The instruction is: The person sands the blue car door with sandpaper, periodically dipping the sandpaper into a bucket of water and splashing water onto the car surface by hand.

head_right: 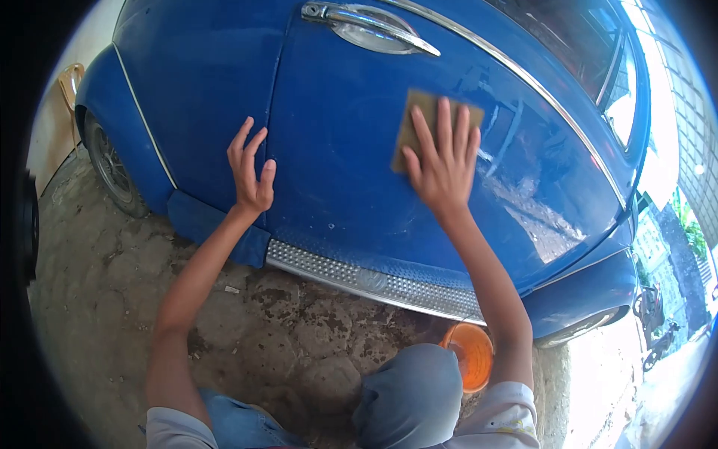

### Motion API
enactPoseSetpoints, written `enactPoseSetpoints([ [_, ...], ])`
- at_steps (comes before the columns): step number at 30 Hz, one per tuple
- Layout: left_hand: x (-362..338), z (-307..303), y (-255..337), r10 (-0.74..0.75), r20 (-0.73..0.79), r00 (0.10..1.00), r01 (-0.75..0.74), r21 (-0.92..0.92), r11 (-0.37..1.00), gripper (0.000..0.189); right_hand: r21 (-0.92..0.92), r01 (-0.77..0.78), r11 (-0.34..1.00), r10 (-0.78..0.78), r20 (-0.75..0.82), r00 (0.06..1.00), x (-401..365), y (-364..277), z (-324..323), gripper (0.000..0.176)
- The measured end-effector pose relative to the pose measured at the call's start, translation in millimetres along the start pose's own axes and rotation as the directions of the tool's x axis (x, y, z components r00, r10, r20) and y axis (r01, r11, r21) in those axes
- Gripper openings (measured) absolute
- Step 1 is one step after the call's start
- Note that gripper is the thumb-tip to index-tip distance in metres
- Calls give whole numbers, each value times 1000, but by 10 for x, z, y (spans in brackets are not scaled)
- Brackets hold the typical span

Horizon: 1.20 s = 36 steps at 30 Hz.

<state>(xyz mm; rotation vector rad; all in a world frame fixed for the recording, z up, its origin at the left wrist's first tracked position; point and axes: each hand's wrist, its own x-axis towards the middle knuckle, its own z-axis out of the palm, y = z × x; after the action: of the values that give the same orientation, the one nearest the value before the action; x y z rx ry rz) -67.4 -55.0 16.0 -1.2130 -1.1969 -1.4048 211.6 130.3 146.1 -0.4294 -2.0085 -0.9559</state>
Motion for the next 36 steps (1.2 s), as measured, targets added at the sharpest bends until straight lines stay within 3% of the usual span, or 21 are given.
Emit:
enactPoseSetpoints([
  [5,-111,112,-22,-13,16,1000,13,-4,1000,50,43,-43,998,47,-98,994,485,-790,127,67],
  [7,-93,135,29,-4,34,999,4,-7,1000,50,13,98,995,-98,3,995,353,-970,203,70],
  [8,-83,145,64,10,46,999,-10,-4,1000,50,11,98,995,-98,7,995,193,-995,255,70],
  [10,-72,173,106,10,63,998,-10,-10,1000,51,-1,375,927,-372,129,919,-293,-1055,401,74],
  [12,-46,179,130,21,76,997,-20,-10,1000,53,-131,467,874,-449,148,881,-770,-887,485,76],
  [14,-24,180,154,34,71,997,-33,-15,999,52,-122,424,898,-390,230,892,-1100,-514,500,73],
  [15,2,177,171,42,52,998,-40,-34,999,52,-81,308,948,-208,575,791,-852,-406,187,72],
  [16,22,186,191,38,35,999,-36,-48,998,52,-87,179,980,-25,841,541,-624,-302,-148,71],
  [17,27,190,205,31,27,999,-29,-51,998,51,-86,129,988,-63,537,841,-763,20,43,71],
  [18,22,204,210,21,19,1000,-20,-60,998,51,-64,81,995,-71,138,988,-855,271,254,70],
  [22,-109,312,250,19,26,999,-16,-122,992,50,12,-67,998,68,-48,997,109,47,-37,69],
  [24,-213,362,262,33,91,995,-25,-89,996,49,55,-37,998,42,-102,994,306,-236,49,71],
  [26,-298,374,323,51,115,992,-39,-109,993,48,89,24,996,-21,-40,999,245,-537,118,71],
  [30,-406,247,394,178,243,954,-155,-112,982,44,10,333,943,-332,77,940,-584,-882,478,80],
  [32,-462,199,409,217,280,935,-185,-138,973,41,-109,412,904,-406,80,911,-1055,-783,574,83],
  [36,-578,182,508,166,310,936,-129,-138,982,37,17,444,896,-443,76,893,-1746,-74,744,80],
])
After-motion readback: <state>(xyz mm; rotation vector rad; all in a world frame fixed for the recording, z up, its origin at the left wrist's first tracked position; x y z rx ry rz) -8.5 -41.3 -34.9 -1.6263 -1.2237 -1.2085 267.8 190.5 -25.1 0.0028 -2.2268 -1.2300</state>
